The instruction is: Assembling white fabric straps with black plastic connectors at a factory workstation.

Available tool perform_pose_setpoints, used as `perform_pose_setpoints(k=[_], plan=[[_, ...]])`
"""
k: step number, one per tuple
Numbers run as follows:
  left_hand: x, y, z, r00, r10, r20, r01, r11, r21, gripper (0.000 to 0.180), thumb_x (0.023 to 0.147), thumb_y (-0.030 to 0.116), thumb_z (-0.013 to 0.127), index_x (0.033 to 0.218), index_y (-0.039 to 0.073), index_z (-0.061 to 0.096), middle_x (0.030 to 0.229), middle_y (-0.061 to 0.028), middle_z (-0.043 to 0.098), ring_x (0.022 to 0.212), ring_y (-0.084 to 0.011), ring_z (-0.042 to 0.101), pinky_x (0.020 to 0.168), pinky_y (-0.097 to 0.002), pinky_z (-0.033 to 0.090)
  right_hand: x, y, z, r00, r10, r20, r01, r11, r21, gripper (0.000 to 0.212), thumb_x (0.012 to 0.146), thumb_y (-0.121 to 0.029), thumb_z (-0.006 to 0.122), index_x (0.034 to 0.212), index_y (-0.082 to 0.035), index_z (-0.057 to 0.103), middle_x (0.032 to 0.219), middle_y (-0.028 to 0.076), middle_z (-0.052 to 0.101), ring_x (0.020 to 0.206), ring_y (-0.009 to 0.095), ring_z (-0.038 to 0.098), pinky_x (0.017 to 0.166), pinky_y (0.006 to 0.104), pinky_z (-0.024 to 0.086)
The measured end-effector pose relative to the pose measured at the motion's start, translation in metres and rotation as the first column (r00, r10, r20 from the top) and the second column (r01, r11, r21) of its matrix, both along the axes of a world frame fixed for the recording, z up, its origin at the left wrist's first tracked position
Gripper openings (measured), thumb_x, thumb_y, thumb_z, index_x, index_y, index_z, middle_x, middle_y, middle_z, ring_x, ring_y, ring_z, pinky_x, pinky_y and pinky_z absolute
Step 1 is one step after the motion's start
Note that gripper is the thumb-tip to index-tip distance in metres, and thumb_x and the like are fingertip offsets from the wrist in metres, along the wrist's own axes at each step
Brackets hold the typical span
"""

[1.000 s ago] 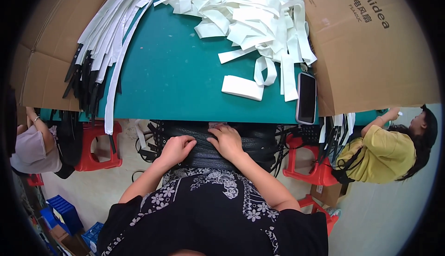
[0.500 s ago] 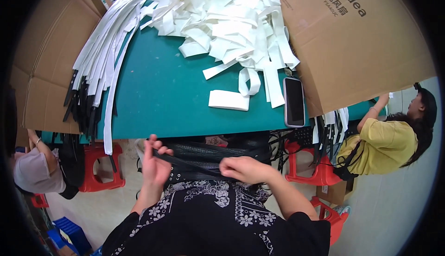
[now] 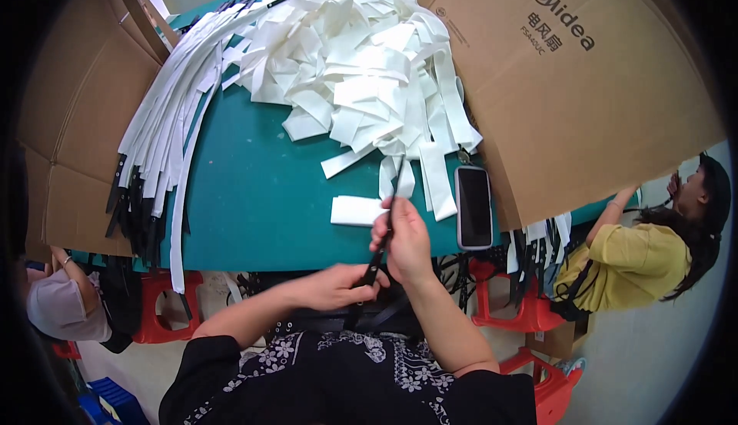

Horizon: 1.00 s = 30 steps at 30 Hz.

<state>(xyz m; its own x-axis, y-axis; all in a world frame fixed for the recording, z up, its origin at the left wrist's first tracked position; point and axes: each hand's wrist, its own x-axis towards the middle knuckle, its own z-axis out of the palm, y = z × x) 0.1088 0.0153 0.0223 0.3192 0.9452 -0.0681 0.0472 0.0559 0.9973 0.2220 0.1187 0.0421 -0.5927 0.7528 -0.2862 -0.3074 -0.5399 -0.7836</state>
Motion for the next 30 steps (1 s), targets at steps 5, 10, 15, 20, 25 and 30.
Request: perform_pose_setpoints(k=[5, 10, 15, 20, 25, 30], plan=[[-0.123, 0.086, -0.018, 0.467, 0.779, -0.418, -0.486, 0.621, 0.615, 0.014, 0.078, 0.015, 0.060, 0.087, 0.004, 0.061, 0.072, -0.0097, 0.055, 0.072, -0.0246, 0.054, 0.064, -0.0348, 0.043, -0.002, 0.020, -0.016, 0.994, -0.053, 0.091, 0.060, 0.996, -0.072, 0.018, 0.094, -0.029, 0.038, 0.093, -0.011, 0.041, 0.064, 0.001, 0.043, 0.051, 0.011, 0.045, 0.043, 0.0250, 0.041], [-0.181, 0.122, -0.031, 0.032, 0.734, -0.679, -0.366, 0.641, 0.675, 0.064, 0.061, 0.021, 0.065, 0.118, 0.002, 0.043, 0.108, -0.0177, 0.049, 0.099, -0.0320, 0.047, 0.085, -0.0387, 0.040, -0.024, 0.014, -0.022, 0.994, 0.012, 0.113, 0.000, 0.994, -0.111, 0.016, 0.093, -0.027, 0.039, 0.091, -0.012, 0.039, 0.063, 0.003, 0.048, 0.049, 0.013, 0.048, 0.043, 0.0254, 0.042], [-0.183, 0.118, -0.044, 0.263, 0.742, -0.617, -0.384, 0.667, 0.639, 0.063, 0.060, 0.017, 0.063, 0.117, -0.001, 0.042, 0.105, -0.0182, 0.049, 0.100, -0.0329, 0.047, 0.092, -0.0396, 0.036, -0.048, 0.019, -0.015, 0.997, 0.007, 0.077, 0.001, 0.995, -0.102, 0.016, 0.094, -0.027, 0.038, 0.095, -0.012, 0.041, 0.065, 0.000, 0.043, 0.047, 0.010, 0.044, 0.041, 0.0228, 0.038], [-0.190, 0.099, -0.042, 0.181, 0.821, -0.541, -0.203, 0.570, 0.796, 0.044, 0.067, 0.013, 0.058, 0.107, 0.000, 0.046, 0.089, -0.0121, 0.053, 0.085, -0.0268, 0.051, 0.085, -0.0359, 0.040, -0.070, 0.036, -0.017, 0.972, 0.182, 0.147, -0.169, 0.980, -0.102, 0.019, 0.093, -0.028, 0.042, 0.098, -0.010, 0.045, 0.065, -0.004, 0.037, 0.044, 0.003, 0.029, 0.037, 0.0177, 0.025], [-0.171, 0.072, 0.002, 0.374, 0.710, 0.596, -0.631, 0.666, -0.397, 0.044, 0.092, 0.045, 0.030, 0.102, 0.005, 0.047, 0.059, 0.0027, 0.032, 0.051, -0.0090, 0.031, 0.050, -0.0251, 0.030, -0.100, 0.040, -0.019, 0.948, 0.132, 0.290, -0.155, 0.986, 0.057, 0.028, 0.088, -0.028, 0.052, 0.102, -0.003, 0.053, 0.069, -0.005, 0.041, 0.043, 0.001, 0.027, 0.036, 0.0163, 0.021], [-0.160, 0.053, 0.001, 0.235, 0.580, 0.780, -0.457, 0.774, -0.438, 0.051, 0.091, 0.050, 0.023, 0.099, 0.005, 0.046, 0.057, 0.0018, 0.030, 0.048, -0.0096, 0.029, 0.041, -0.0240, 0.028, -0.118, 0.036, -0.032, 0.899, 0.249, 0.362, -0.205, 0.966, -0.154, 0.039, 0.085, -0.038, 0.055, 0.098, -0.001, 0.054, 0.078, 0.001, 0.052, 0.049, 0.004, 0.039, 0.038, 0.0164, 0.026]])
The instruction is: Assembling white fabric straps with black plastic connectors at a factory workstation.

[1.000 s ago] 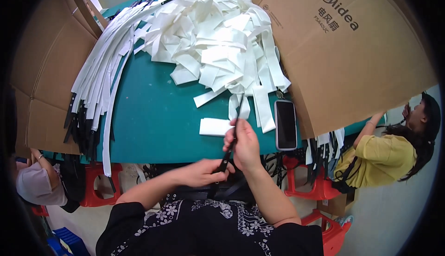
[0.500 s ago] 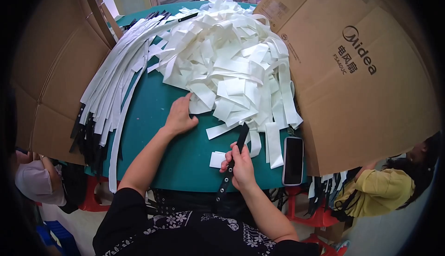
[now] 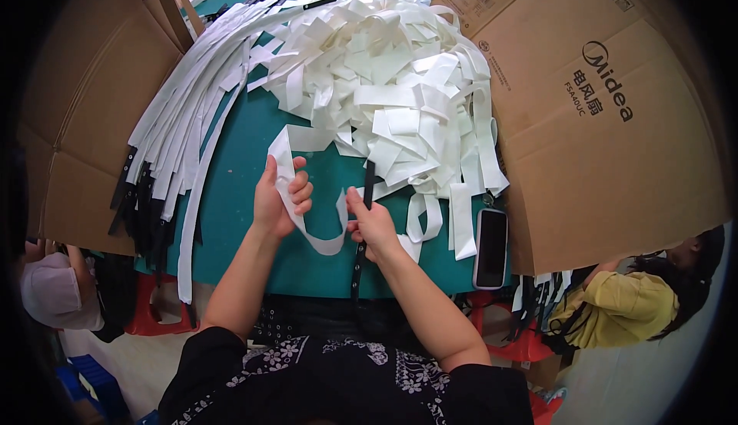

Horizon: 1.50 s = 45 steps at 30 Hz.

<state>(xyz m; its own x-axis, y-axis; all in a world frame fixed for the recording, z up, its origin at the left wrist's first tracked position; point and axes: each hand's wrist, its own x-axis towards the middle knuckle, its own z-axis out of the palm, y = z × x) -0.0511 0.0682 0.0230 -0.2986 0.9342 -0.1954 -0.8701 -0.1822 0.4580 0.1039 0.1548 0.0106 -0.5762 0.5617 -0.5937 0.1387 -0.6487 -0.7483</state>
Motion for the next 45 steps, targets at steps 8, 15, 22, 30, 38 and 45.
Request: perform_pose_setpoints(k=[8, 15, 22, 30, 38, 45], plan=[[-0.025, -0.011, -0.016, 0.988, 0.100, 0.118, -0.114, 0.986, 0.119, 0.045, 0.091, 0.047, 0.031, 0.095, 0.005, 0.048, 0.056, 0.0005, 0.030, 0.047, -0.0101, 0.028, 0.037, -0.0233, 0.025, 0.012, -0.027, 0.003, 0.988, 0.155, -0.011, -0.155, 0.987, -0.028, 0.031, 0.079, -0.012, 0.063, 0.105, 0.000, 0.053, 0.066, -0.001, 0.050, 0.050, 0.004, 0.044, 0.038, 0.0168, 0.029], [-0.048, -0.030, 0.027, 0.954, 0.298, -0.027, -0.299, 0.943, -0.147, 0.061, 0.081, 0.065, 0.036, 0.091, 0.006, 0.050, 0.060, 0.0008, 0.036, 0.054, -0.0126, 0.034, 0.048, -0.0264, 0.026, 0.044, -0.039, 0.008, 0.940, 0.337, 0.053, -0.340, 0.939, 0.046, 0.022, 0.076, -0.003, 0.048, 0.094, -0.002, 0.058, 0.058, -0.004, 0.041, 0.046, 0.003, 0.035, 0.039, 0.0176, 0.023], [-0.096, -0.004, 0.009, 0.994, 0.107, 0.037, -0.103, 0.990, -0.096, 0.020, 0.091, 0.027, 0.045, 0.093, 0.008, 0.050, 0.064, 0.0019, 0.049, 0.058, -0.0123, 0.053, 0.063, -0.0307, 0.048, 0.093, -0.057, 0.032, 0.822, 0.531, 0.205, -0.569, 0.765, 0.301, 0.024, 0.073, -0.017, 0.069, 0.088, 0.000, 0.063, 0.067, 0.000, 0.056, 0.058, 0.005, 0.047, 0.051, 0.0194, 0.035], [-0.226, 0.091, 0.004, 0.966, 0.243, -0.085, -0.255, 0.851, -0.459, 0.022, 0.090, 0.009, 0.025, 0.091, 0.004, 0.047, 0.057, -0.0005, 0.040, 0.044, -0.0111, 0.041, 0.052, -0.0292, 0.048, 0.220, -0.041, 0.041, 0.849, 0.361, 0.386, -0.528, 0.596, 0.605, 0.011, 0.078, -0.013, 0.064, 0.082, -0.004, 0.058, 0.077, -0.003, 0.054, 0.074, 0.007, 0.049, 0.070, 0.0202, 0.039], [-0.349, 0.155, -0.018, 0.358, -0.187, -0.915, -0.919, 0.104, -0.381, 0.090, 0.069, 0.054, 0.058, 0.131, -0.001, 0.022, 0.130, -0.0263, 0.030, 0.116, -0.0384, 0.038, 0.095, -0.0469, 0.033, 0.178, -0.059, 0.038, 0.916, 0.301, 0.264, -0.337, 0.935, 0.105, 0.015, 0.083, -0.020, 0.059, 0.080, -0.006, 0.055, 0.070, -0.008, 0.047, 0.064, 0.002, 0.040, 0.057, 0.0192, 0.033], [-0.351, 0.100, -0.021, -0.435, -0.245, -0.866, -0.789, 0.567, 0.236, 0.076, 0.074, 0.052, 0.057, 0.129, 0.005, 0.034, 0.118, -0.0209, 0.049, 0.110, -0.0295, 0.049, 0.092, -0.0352, 0.038, 0.090, -0.053, 0.000, 0.954, 0.269, 0.134, -0.267, 0.963, -0.037, 0.014, 0.086, -0.024, 0.054, 0.089, -0.009, 0.055, 0.071, -0.005, 0.051, 0.057, 0.003, 0.046, 0.047, 0.0177, 0.035]])
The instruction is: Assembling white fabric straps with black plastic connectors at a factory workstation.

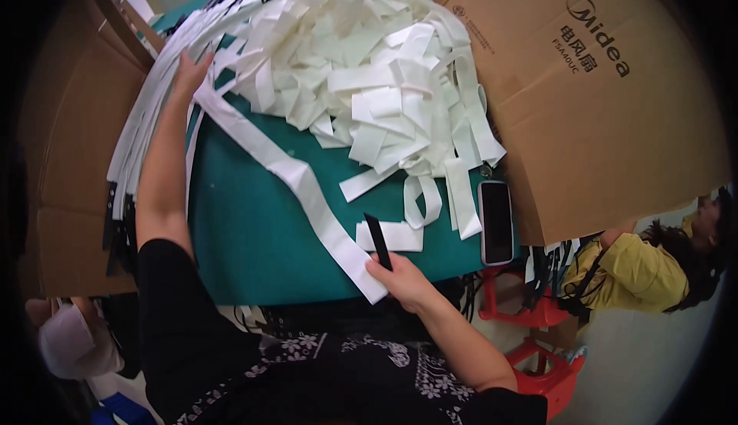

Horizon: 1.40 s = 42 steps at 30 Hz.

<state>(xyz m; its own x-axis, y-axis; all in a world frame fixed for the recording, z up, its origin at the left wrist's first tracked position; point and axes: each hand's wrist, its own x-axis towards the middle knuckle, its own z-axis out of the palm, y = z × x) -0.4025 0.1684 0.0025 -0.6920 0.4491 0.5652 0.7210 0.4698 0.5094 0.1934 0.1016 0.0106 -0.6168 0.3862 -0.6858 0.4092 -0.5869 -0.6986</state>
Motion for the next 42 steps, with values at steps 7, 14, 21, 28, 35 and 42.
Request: perform_pose_setpoints(k=[7, 14, 21, 28, 35, 42], plan=[[0.346, -0.137, 0.046, -0.057, -0.153, 0.987, 0.926, 0.362, 0.109, 0.041, 0.085, 0.039, 0.053, 0.086, -0.001, 0.063, 0.077, -0.0084, 0.064, 0.065, -0.0128, 0.060, 0.057, -0.0237, 0.048, -0.027, 0.008, 0.005, 0.992, -0.114, -0.052, 0.115, 0.993, 0.029, 0.019, 0.085, -0.027, 0.057, 0.092, -0.009, 0.055, 0.072, -0.005, 0.054, 0.058, 0.003, 0.050, 0.046, 0.0168, 0.037], [0.448, -0.191, -0.012, -0.678, -0.261, 0.687, 0.234, 0.810, 0.538, 0.017, 0.083, 0.018, 0.060, 0.083, 0.001, 0.059, 0.072, -0.0024, 0.058, 0.062, -0.0105, 0.053, 0.061, -0.0233, 0.044, -0.023, -0.011, 0.008, 0.974, -0.117, -0.194, 0.126, 0.992, 0.032, 0.020, 0.086, -0.025, 0.057, 0.094, -0.007, 0.054, 0.076, 0.000, 0.056, 0.061, 0.006, 0.053, 0.048, 0.0202, 0.041], [0.464, -0.182, -0.003, -0.495, -0.451, 0.743, 0.092, 0.823, 0.561, 0.015, 0.081, 0.017, 0.062, 0.082, 0.002, 0.059, 0.072, -0.0010, 0.058, 0.054, -0.0044, 0.043, 0.050, -0.0170, 0.034, 0.010, -0.015, 0.020, 0.947, -0.136, -0.290, 0.154, 0.987, 0.041, 0.045, 0.094, -0.044, 0.024, 0.095, -0.007, 0.050, 0.073, -0.005, 0.040, 0.060, 0.003, 0.030, 0.050, 0.0167, 0.025], [0.462, -0.176, 0.004, -0.453, -0.528, 0.718, -0.057, 0.821, 0.568, 0.018, 0.082, 0.022, 0.062, 0.080, 0.005, 0.056, 0.063, 0.0018, 0.050, 0.047, -0.0028, 0.038, 0.041, -0.0160, 0.029, 0.047, -0.034, 0.024, 0.978, 0.073, -0.193, 0.033, 0.869, 0.493, 0.014, 0.088, -0.018, 0.051, 0.089, -0.004, 0.050, 0.065, -0.003, 0.048, 0.055, 0.002, 0.042, 0.049, 0.0165, 0.034], [0.463, -0.175, 0.002, -0.491, -0.485, 0.724, -0.200, 0.871, 0.448, 0.023, 0.080, 0.030, 0.063, 0.076, 0.011, 0.050, 0.055, 0.0049, 0.046, 0.040, 0.0000, 0.035, 0.033, -0.0135, 0.024, 0.047, -0.042, 0.035, 0.984, 0.176, -0.022, -0.108, 0.695, 0.711, 0.017, 0.086, -0.018, 0.054, 0.086, -0.001, 0.055, 0.056, -0.005, 0.046, 0.046, 0.002, 0.039, 0.042, 0.0181, 0.030], [0.464, -0.179, 0.000, -0.508, -0.502, 0.700, -0.205, 0.860, 0.468, 0.028, 0.077, 0.027, 0.067, 0.077, 0.006, 0.049, 0.056, 0.0024, 0.047, 0.041, -0.0015, 0.038, 0.034, -0.0147, 0.026, 0.039, -0.040, 0.038, 0.982, 0.140, -0.125, -0.070, 0.890, 0.451, 0.015, 0.087, -0.015, 0.053, 0.084, -0.001, 0.055, 0.055, -0.007, 0.040, 0.044, 0.000, 0.033, 0.039, 0.0176, 0.023]])
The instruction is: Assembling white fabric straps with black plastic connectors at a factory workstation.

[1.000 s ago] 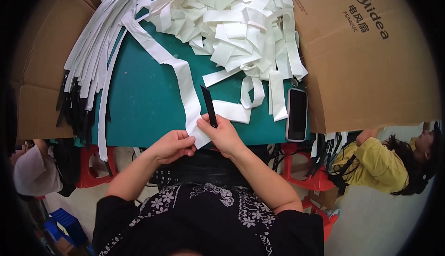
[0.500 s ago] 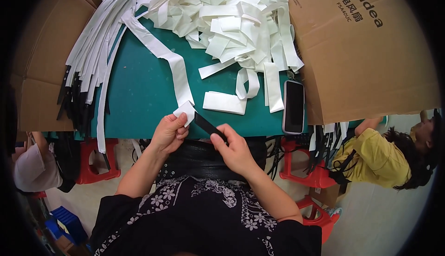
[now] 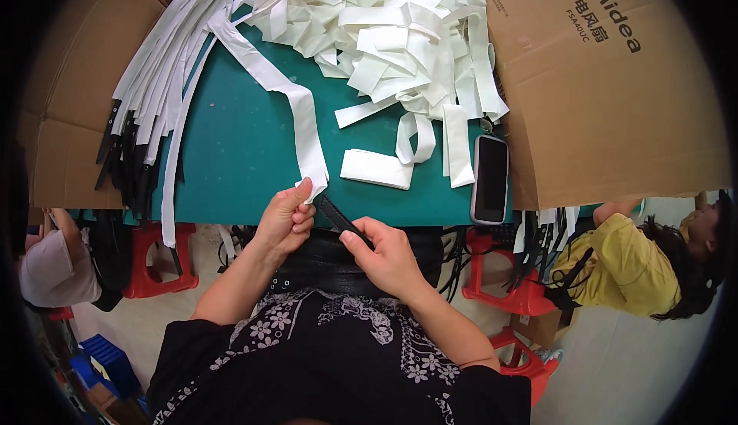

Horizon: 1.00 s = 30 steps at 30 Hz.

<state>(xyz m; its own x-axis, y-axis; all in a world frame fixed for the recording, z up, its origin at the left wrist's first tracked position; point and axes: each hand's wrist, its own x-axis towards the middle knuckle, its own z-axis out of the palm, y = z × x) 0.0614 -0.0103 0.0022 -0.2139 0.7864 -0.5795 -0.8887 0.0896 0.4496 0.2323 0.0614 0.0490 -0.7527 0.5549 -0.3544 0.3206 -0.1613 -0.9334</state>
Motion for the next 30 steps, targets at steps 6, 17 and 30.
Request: perform_pose_setpoints(k=[6, 17, 30], plan=[[0.004, -0.003, 0.004, 0.988, -0.032, -0.149, 0.021, 0.997, -0.072, 0.025, 0.080, 0.024, 0.065, 0.070, 0.008, 0.048, 0.053, 0.0038, 0.047, 0.039, -0.0009, 0.039, 0.033, -0.0141, 0.028, -0.002, 0.004, 0.003, 0.999, 0.006, 0.041, -0.003, 0.998, -0.059, 0.016, 0.087, -0.016, 0.052, 0.083, -0.001, 0.055, 0.054, -0.008, 0.038, 0.042, 0.000, 0.031, 0.038, 0.0179, 0.021], [0.029, -0.010, -0.003, 0.820, -0.425, -0.384, 0.379, 0.905, -0.193, 0.020, 0.076, 0.017, 0.068, 0.075, -0.001, 0.061, 0.057, -0.0016, 0.054, 0.041, -0.0052, 0.045, 0.036, -0.0176, 0.032, 0.005, 0.006, -0.024, 0.988, 0.095, 0.118, -0.092, 0.995, -0.032, 0.047, 0.086, -0.021, 0.054, 0.123, 0.000, 0.034, 0.076, 0.000, 0.049, 0.061, 0.004, 0.041, 0.053, 0.0184, 0.034], [0.055, -0.006, -0.010, 0.920, -0.198, -0.339, 0.176, 0.980, -0.094, 0.029, 0.086, 0.030, 0.055, 0.089, 0.001, 0.058, 0.071, -0.0017, 0.055, 0.051, -0.0059, 0.042, 0.042, -0.0201, 0.030, 0.042, -0.001, -0.064, 0.996, 0.086, -0.037, -0.079, 0.981, 0.178, 0.040, 0.091, -0.029, 0.041, 0.124, -0.005, 0.039, 0.100, 0.008, 0.056, 0.070, 0.013, 0.053, 0.065, 0.0250, 0.043]])
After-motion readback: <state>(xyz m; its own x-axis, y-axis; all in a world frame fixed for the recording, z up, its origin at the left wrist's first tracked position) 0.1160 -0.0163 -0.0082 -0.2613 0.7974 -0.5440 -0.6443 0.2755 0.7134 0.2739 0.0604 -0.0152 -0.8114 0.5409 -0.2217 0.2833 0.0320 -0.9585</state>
